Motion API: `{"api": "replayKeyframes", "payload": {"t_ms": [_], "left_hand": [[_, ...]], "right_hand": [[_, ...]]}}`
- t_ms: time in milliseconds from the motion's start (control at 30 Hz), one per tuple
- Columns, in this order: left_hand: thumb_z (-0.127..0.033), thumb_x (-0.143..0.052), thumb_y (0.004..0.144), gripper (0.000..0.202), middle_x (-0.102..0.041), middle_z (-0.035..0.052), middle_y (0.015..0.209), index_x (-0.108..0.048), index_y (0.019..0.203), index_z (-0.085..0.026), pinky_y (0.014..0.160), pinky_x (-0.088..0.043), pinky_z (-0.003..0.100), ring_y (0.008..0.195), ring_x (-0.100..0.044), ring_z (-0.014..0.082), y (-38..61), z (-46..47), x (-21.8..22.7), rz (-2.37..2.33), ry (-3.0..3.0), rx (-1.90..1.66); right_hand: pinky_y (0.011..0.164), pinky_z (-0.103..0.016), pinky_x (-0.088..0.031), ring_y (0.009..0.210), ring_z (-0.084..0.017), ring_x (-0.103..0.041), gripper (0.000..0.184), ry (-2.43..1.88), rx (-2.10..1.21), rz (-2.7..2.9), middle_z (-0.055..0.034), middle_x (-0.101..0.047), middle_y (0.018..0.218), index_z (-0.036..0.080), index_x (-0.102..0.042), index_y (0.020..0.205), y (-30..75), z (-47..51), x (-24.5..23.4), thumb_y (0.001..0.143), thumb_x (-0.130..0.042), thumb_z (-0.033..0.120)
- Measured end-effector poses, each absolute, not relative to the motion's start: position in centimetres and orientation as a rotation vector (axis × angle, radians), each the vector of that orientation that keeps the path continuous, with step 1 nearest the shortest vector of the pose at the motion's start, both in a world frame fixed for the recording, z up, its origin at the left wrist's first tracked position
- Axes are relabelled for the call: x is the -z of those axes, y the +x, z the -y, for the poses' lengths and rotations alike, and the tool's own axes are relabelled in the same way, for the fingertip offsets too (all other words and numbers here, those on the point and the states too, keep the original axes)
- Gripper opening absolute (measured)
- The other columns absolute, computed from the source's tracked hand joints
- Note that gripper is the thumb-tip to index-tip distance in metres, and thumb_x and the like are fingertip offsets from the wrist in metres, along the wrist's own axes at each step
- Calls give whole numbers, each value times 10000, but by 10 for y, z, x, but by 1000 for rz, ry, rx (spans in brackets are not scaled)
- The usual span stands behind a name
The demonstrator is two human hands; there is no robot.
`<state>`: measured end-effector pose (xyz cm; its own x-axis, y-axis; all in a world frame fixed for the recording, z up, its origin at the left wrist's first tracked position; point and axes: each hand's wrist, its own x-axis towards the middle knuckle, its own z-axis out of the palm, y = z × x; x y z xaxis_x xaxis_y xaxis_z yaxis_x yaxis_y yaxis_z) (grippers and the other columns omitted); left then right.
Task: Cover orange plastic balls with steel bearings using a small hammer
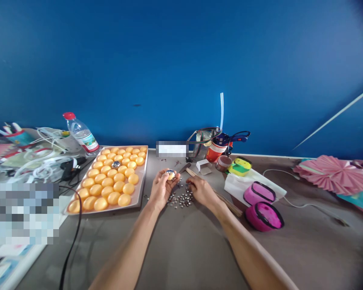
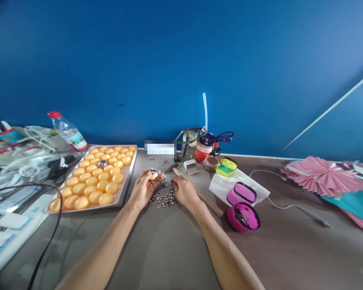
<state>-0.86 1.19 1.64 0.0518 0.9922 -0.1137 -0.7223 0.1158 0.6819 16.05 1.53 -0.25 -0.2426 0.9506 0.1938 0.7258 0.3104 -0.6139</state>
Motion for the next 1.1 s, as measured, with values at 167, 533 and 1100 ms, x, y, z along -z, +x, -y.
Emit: {"api": "replayKeyframes", "payload": {"t_ms": [167,533,1100], "left_hand": [[-244,-675,705,269,-678,41,803,-523,915,-171,818,-489,375,782,-670,188,-8,-11,-18,-666,529,-1380],[-259,-648,745,246,-686,51,895,-545,955,-183,883,-461,400,854,-663,188,-10,-10,-14,-625,584,-1317],[-214,-710,693,306,-649,33,1022,-598,977,-206,909,-413,319,944,-591,146,-1,-4,-10,-578,644,-1237]], "right_hand": [[769,-247,-421,851,-180,-596,196,-1519,-497,2153,-80,-651,860,181,-637,829,153,-11,1,781,-470,90],[629,-263,-402,642,-156,-525,98,-1372,-763,1766,-12,-576,662,202,-568,658,149,-13,-3,701,-506,140],[532,-246,-304,529,-113,-395,90,-1133,-1212,1264,40,-467,552,198,-583,663,131,-3,-21,701,-593,278]]}}
